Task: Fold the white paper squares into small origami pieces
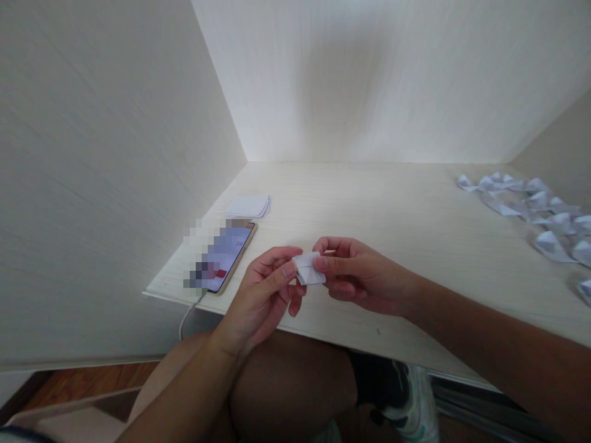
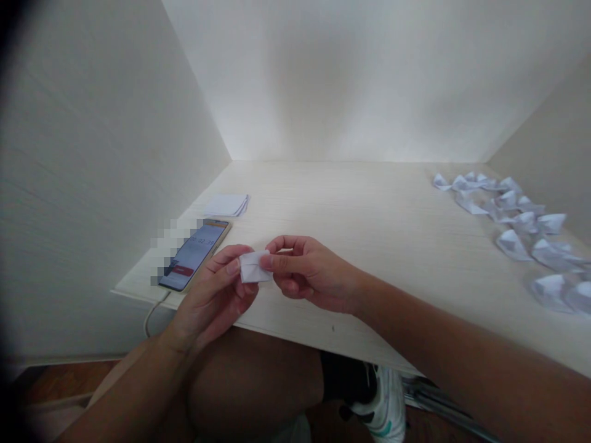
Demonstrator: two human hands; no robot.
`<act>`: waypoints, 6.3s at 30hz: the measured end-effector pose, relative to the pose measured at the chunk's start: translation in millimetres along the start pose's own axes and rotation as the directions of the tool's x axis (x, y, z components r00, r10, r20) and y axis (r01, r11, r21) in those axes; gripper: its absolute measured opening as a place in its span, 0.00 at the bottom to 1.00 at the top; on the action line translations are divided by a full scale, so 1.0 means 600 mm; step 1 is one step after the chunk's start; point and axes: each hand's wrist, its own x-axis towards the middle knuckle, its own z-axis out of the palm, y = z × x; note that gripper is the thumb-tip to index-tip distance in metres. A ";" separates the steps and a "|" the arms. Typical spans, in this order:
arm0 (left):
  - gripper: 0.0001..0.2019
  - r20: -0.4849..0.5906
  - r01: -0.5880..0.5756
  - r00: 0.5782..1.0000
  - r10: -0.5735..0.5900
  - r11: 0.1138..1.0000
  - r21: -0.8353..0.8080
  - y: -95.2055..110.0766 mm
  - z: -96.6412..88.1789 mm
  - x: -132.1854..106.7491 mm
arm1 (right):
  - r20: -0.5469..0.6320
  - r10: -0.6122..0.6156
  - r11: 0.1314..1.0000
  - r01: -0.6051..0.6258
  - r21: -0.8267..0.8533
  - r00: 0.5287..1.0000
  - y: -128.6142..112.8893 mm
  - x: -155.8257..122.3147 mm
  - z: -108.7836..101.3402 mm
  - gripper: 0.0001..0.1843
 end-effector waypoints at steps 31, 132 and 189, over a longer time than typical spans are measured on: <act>0.10 -0.136 -0.132 0.979 0.153 0.980 0.151 -0.023 0.007 0.008 | 0.184 -0.749 0.123 0.407 -0.905 0.636 0.026 -0.001 -0.002 0.09; 0.10 0.045 0.050 0.997 -0.058 0.986 0.158 0.022 -0.031 0.003 | -0.050 -0.050 0.999 0.051 0.008 0.998 0.003 0.003 -0.007 0.09; 0.11 0.032 0.042 0.998 -0.053 0.957 0.286 0.025 -0.041 0.011 | -0.091 -0.030 0.982 0.012 -0.190 0.995 0.013 0.009 -0.016 0.11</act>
